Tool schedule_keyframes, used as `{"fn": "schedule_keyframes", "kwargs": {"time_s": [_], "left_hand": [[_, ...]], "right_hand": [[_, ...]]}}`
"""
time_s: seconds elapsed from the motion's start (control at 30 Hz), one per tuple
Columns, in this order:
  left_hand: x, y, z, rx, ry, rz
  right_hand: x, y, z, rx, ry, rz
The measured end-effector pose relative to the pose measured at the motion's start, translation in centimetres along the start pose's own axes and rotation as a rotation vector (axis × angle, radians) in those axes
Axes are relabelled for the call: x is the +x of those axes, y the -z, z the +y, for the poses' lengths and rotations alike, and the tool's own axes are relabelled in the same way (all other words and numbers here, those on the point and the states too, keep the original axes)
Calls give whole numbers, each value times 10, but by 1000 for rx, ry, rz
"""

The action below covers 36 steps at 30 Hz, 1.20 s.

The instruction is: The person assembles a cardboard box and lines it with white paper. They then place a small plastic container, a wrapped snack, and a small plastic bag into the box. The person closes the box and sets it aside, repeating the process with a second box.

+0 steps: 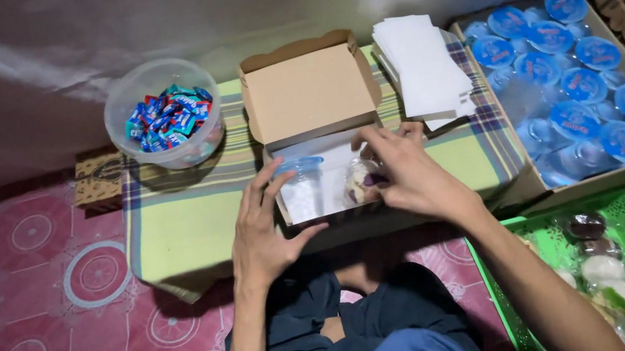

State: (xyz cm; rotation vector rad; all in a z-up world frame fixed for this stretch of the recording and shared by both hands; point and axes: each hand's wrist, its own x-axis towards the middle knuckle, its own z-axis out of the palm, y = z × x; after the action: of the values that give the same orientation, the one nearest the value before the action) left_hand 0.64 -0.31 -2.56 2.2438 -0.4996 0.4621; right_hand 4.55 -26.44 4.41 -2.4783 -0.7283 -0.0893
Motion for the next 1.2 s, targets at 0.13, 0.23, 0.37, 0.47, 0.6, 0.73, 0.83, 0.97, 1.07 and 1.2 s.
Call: {"fn": "schedule_keyframes", "kwargs": {"time_s": [0.13,0.23,0.37,0.47,0.6,0.73,0.83,0.97,1.07,1.2], "left_hand": [[2,2,3,0,11,-21],[2,1,3,-8,10,-26],[2,1,3,0,-8,-57],[3,1,1,16,-19,-70],[4,5,16,-32,22,-52],[22,9,59,38,55,54],[34,5,79,205,-66,-33],[36,-17,76,200,-121,-218],[34,-30,67,242,-95,-363],[29,-31,66,329,-132,-316]], "right_hand": [[5,-5,4,-114,14,-96],[4,-4,0,-33,-2,-151],[0,-1,1,-34,7,-161],[-3,6,-3,-45,-7,-175],[-11,11,-7,80,-66,-148],[-14,-1,11,182,-87,-67],[-16,-4,17,191,-106,-37],[-18,-1,12,207,-98,-26],[-19,2,5,224,-124,-39],[-27,1,-3,240,-22,138]]}}
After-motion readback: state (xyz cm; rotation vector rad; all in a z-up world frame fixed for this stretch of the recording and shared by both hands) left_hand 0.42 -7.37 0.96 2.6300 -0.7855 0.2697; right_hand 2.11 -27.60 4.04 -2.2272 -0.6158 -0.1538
